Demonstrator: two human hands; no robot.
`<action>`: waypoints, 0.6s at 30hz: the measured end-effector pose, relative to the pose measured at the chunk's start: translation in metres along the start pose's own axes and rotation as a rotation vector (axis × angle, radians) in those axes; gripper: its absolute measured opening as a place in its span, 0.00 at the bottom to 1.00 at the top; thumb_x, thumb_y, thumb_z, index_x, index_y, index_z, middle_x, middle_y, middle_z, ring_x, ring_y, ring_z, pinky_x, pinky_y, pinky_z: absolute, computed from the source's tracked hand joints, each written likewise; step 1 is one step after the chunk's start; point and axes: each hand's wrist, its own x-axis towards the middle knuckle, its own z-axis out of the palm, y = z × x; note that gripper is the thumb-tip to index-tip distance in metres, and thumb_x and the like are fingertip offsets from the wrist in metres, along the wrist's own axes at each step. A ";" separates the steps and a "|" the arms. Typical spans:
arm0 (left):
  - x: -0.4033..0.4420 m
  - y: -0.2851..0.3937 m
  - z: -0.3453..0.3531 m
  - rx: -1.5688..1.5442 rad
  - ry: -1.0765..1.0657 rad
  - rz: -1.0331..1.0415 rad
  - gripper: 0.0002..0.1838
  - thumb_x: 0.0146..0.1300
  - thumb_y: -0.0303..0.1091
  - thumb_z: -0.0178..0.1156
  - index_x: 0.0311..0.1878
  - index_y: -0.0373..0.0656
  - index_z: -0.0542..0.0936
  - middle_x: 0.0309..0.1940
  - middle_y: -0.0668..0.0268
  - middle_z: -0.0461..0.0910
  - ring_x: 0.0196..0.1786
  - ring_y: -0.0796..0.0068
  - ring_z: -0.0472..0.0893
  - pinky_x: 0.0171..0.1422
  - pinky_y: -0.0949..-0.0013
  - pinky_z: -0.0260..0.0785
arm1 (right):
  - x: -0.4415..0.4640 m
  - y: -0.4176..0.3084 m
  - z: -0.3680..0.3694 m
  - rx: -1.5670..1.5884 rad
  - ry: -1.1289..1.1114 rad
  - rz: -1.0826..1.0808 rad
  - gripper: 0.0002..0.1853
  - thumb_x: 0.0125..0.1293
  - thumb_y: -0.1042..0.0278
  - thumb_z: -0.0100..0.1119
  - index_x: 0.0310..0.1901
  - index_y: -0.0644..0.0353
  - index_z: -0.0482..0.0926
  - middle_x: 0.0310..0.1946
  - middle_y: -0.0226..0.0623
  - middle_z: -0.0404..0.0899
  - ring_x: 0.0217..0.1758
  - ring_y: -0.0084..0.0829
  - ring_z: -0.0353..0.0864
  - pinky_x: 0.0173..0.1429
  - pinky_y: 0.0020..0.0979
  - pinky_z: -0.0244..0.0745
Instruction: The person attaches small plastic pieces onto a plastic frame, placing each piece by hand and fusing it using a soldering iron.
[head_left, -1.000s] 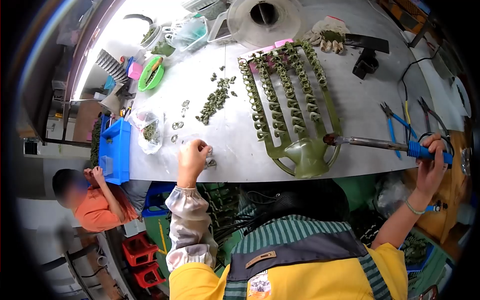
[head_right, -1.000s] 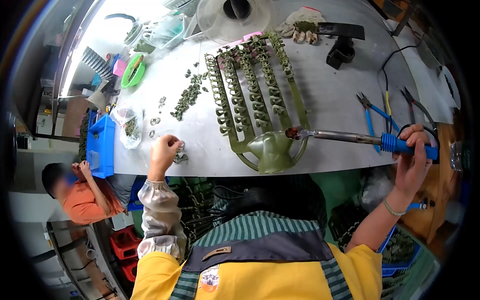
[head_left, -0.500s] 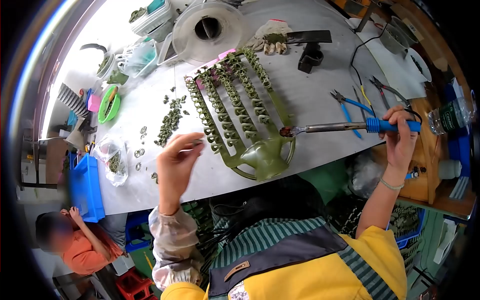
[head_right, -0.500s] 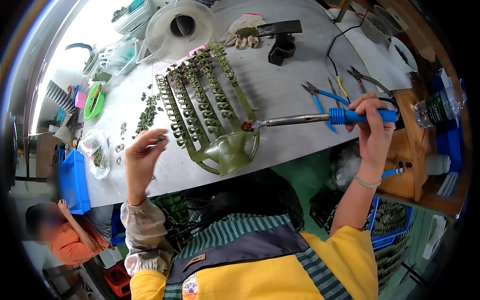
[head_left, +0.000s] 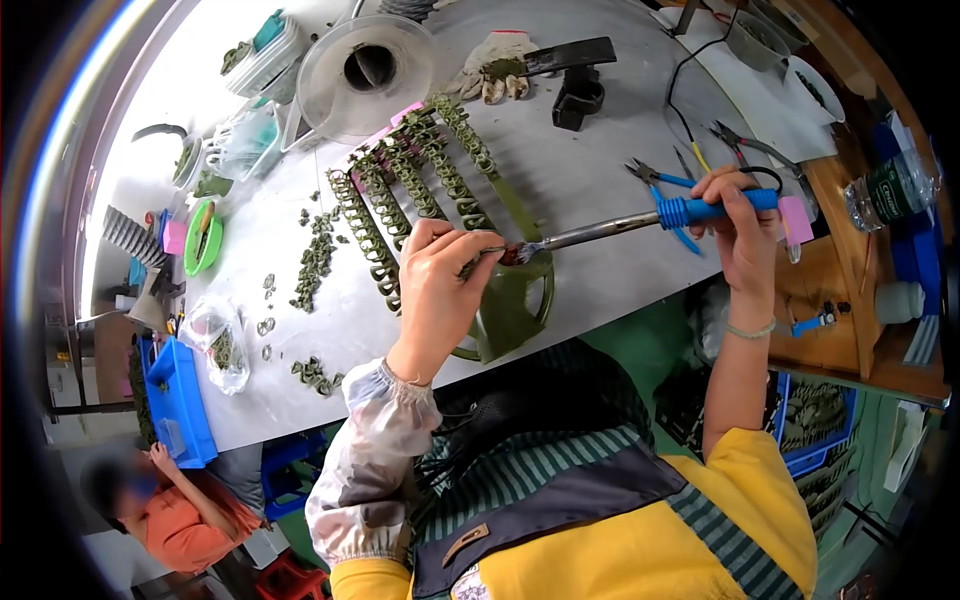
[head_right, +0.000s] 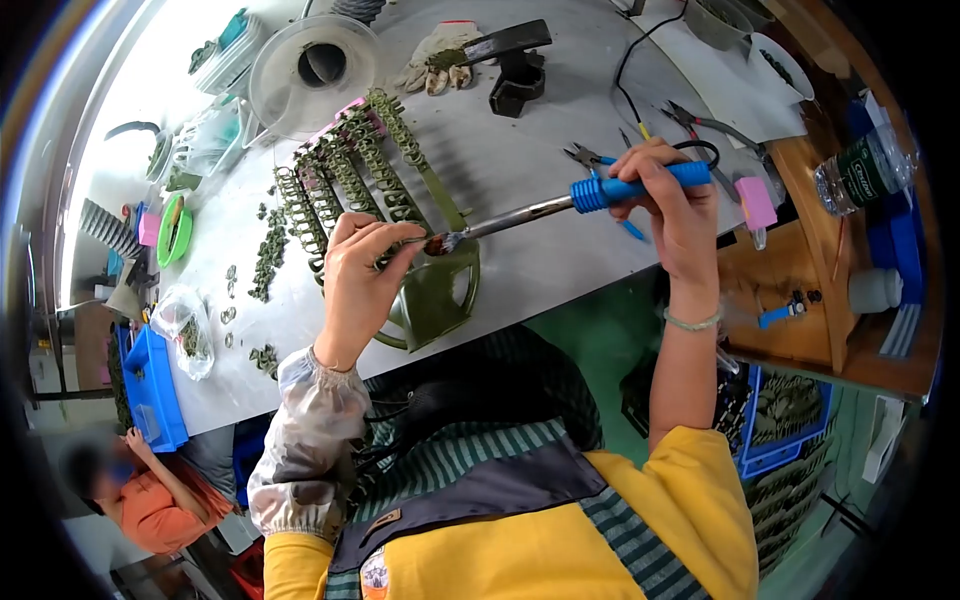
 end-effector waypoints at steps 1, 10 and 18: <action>0.001 0.000 0.002 0.016 -0.008 0.007 0.09 0.52 0.27 0.70 0.37 0.46 0.87 0.31 0.72 0.85 0.43 0.66 0.76 0.52 0.64 0.67 | 0.001 0.004 0.000 0.021 -0.001 0.002 0.10 0.70 0.67 0.57 0.35 0.66 0.80 0.37 0.42 0.79 0.29 0.28 0.80 0.31 0.26 0.77; 0.003 -0.003 0.006 0.094 -0.038 0.009 0.08 0.52 0.29 0.70 0.37 0.49 0.87 0.32 0.74 0.86 0.46 0.68 0.77 0.55 0.63 0.63 | 0.004 0.013 -0.001 0.030 -0.018 0.016 0.11 0.71 0.67 0.56 0.36 0.66 0.80 0.37 0.42 0.79 0.29 0.28 0.80 0.30 0.26 0.77; 0.004 0.008 -0.002 0.154 0.010 0.063 0.09 0.53 0.29 0.69 0.39 0.45 0.85 0.34 0.69 0.83 0.46 0.67 0.77 0.53 0.62 0.66 | -0.009 -0.022 -0.031 -0.054 0.088 -0.069 0.11 0.70 0.68 0.56 0.34 0.67 0.78 0.37 0.43 0.77 0.26 0.28 0.78 0.28 0.26 0.76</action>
